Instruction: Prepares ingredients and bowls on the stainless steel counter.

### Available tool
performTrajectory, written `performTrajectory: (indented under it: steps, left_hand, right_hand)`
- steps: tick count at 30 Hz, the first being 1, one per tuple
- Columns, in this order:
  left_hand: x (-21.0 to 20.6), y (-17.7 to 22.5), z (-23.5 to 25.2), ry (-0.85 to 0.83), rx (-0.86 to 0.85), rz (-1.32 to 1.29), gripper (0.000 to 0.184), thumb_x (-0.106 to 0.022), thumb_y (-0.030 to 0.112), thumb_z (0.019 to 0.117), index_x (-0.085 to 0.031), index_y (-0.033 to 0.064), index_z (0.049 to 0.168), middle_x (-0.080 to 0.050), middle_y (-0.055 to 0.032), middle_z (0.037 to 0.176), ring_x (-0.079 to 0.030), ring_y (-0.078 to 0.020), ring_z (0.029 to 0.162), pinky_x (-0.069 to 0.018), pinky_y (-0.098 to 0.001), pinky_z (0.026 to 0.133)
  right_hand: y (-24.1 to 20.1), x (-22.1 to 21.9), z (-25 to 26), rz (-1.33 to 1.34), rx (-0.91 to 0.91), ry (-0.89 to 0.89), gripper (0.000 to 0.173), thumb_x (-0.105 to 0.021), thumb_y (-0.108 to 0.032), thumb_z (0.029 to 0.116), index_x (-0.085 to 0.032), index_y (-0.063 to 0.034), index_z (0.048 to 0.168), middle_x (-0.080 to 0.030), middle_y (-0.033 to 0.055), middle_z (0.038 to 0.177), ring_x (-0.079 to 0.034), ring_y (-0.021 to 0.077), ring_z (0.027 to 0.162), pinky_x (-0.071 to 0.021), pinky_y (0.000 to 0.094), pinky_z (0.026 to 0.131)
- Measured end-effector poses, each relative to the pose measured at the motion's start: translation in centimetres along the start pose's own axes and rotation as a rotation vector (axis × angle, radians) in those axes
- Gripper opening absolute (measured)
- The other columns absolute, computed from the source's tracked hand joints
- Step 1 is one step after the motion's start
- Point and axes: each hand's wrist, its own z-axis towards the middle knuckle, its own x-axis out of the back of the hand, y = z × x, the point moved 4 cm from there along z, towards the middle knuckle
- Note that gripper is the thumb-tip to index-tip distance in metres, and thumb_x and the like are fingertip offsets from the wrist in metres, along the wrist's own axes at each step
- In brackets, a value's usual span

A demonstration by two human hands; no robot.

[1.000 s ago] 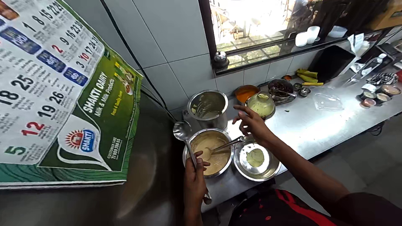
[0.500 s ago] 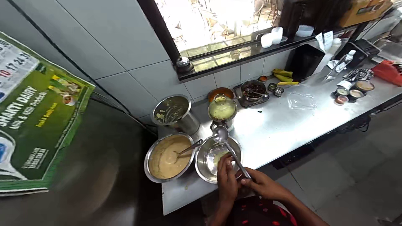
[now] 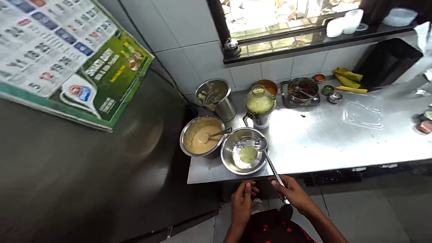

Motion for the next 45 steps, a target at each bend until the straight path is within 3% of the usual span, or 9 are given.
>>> performTrajectory:
  steps: [9, 14, 17, 21, 26, 30, 37, 41, 45]
  left_hand:
    - [9.4, -1.4, 3.6, 0.333, 0.036, -0.102, 0.039, -0.034, 0.02, 0.1108, -0.063, -0.003, 0.123, -0.075, -0.0131, 0.09, -0.073, -0.0247, 0.078, -0.0619, -0.0361, 0.07]
    - [12.1, -3.2, 7.4, 0.342, 0.028, -0.137, 0.035, -0.037, 0.017, 0.1098, -0.063, -0.0042, 0.119, -0.074, -0.0118, 0.086, -0.072, -0.0221, 0.072, -0.0609, -0.0319, 0.064]
    - [12.6, -3.3, 10.6, 0.232, 0.005, -0.099, 0.032, -0.042, 0.018, 0.1086, -0.065, -0.0009, 0.118, -0.075, -0.0089, 0.09, -0.072, -0.0201, 0.074, -0.061, -0.0311, 0.066]
    - [11.3, -0.9, 15.7, 0.049, -0.043, -0.063, 0.028, -0.047, 0.02, 0.1077, -0.068, 0.0047, 0.118, -0.076, -0.0045, 0.095, -0.073, -0.0185, 0.078, -0.0628, -0.0319, 0.07]
    - [7.3, 3.0, 20.4, -0.151, -0.165, -0.016, 0.026, -0.053, 0.026, 0.1057, -0.067, 0.0124, 0.123, -0.075, 0.0016, 0.105, -0.074, -0.0148, 0.09, -0.0658, -0.0351, 0.079]
    - [4.0, 4.0, 22.0, -0.117, -0.165, 0.024, 0.034, -0.06, 0.03, 0.1032, -0.062, 0.0147, 0.134, -0.07, 0.0013, 0.123, -0.069, -0.0119, 0.112, -0.0598, -0.0365, 0.099]
    - [-0.2, 3.9, 23.2, 0.062, -0.003, 0.197, 0.068, -0.067, 0.037, 0.0977, -0.039, 0.0192, 0.157, -0.047, -0.0049, 0.156, -0.052, -0.0192, 0.138, -0.049, -0.0455, 0.112]
    - [-1.4, 2.7, 26.2, 0.09, 0.025, 0.288, 0.084, -0.074, 0.028, 0.0924, -0.028, 0.0176, 0.162, -0.038, -0.0084, 0.162, -0.046, -0.0258, 0.143, -0.0441, -0.0528, 0.114]
    - [-1.7, 3.4, 28.1, 0.059, 0.022, 0.301, 0.085, -0.075, 0.02, 0.0914, -0.028, 0.0178, 0.162, -0.043, -0.0064, 0.16, -0.046, -0.0226, 0.143, -0.0431, -0.0504, 0.116]
  right_hand:
    - [-0.7, -3.8, 6.1, 0.108, -0.145, -0.179, 0.037, -0.061, -0.036, 0.1032, -0.065, -0.0054, 0.124, -0.058, 0.0026, 0.074, -0.053, 0.0114, 0.057, -0.0491, 0.0272, 0.055]
    - [-1.8, -2.9, 9.3, -0.034, -0.195, -0.141, 0.04, -0.061, -0.043, 0.1026, -0.067, -0.0061, 0.118, -0.06, 0.0034, 0.072, -0.054, 0.0123, 0.053, -0.0508, 0.0292, 0.054]
    - [-2.5, -0.4, 10.8, -0.206, -0.227, -0.061, 0.045, -0.057, -0.049, 0.1027, -0.071, -0.0074, 0.11, -0.065, 0.0038, 0.074, -0.055, 0.0121, 0.051, -0.0503, 0.0295, 0.052]
    - [-4.3, 3.7, 11.7, -0.419, -0.24, 0.165, 0.049, -0.056, -0.055, 0.1011, -0.07, -0.0113, 0.119, -0.065, 0.0063, 0.068, -0.061, 0.0174, 0.053, -0.0558, 0.0364, 0.056]
    - [-6.8, 8.3, 11.3, -0.647, -0.224, 0.364, 0.045, -0.057, -0.056, 0.1003, -0.069, -0.0204, 0.125, -0.073, 0.0025, 0.09, -0.07, 0.0168, 0.071, -0.0606, 0.0388, 0.066]
    - [-7.6, 10.1, 12.2, -0.682, -0.154, 0.265, 0.046, -0.055, -0.056, 0.1005, -0.069, -0.0212, 0.127, -0.073, 0.0007, 0.093, -0.069, 0.0149, 0.078, -0.0588, 0.0391, 0.073]
    - [-11.3, 13.1, 16.2, -0.817, 0.05, 0.222, 0.045, -0.058, -0.05, 0.1015, -0.064, -0.0211, 0.136, -0.073, 0.0006, 0.1, -0.071, 0.0151, 0.086, -0.0599, 0.0406, 0.078]
    - [-12.6, 14.6, 18.6, -0.792, 0.212, 0.225, 0.052, -0.064, -0.046, 0.0992, -0.057, -0.0208, 0.144, -0.071, 0.0014, 0.109, -0.07, 0.0152, 0.092, -0.0607, 0.0407, 0.079]
    - [-11.6, 15.9, 20.5, -0.759, 0.337, 0.197, 0.051, -0.065, -0.047, 0.0986, -0.059, -0.0195, 0.141, -0.07, 0.0006, 0.116, -0.068, 0.0127, 0.099, -0.0593, 0.0381, 0.085]
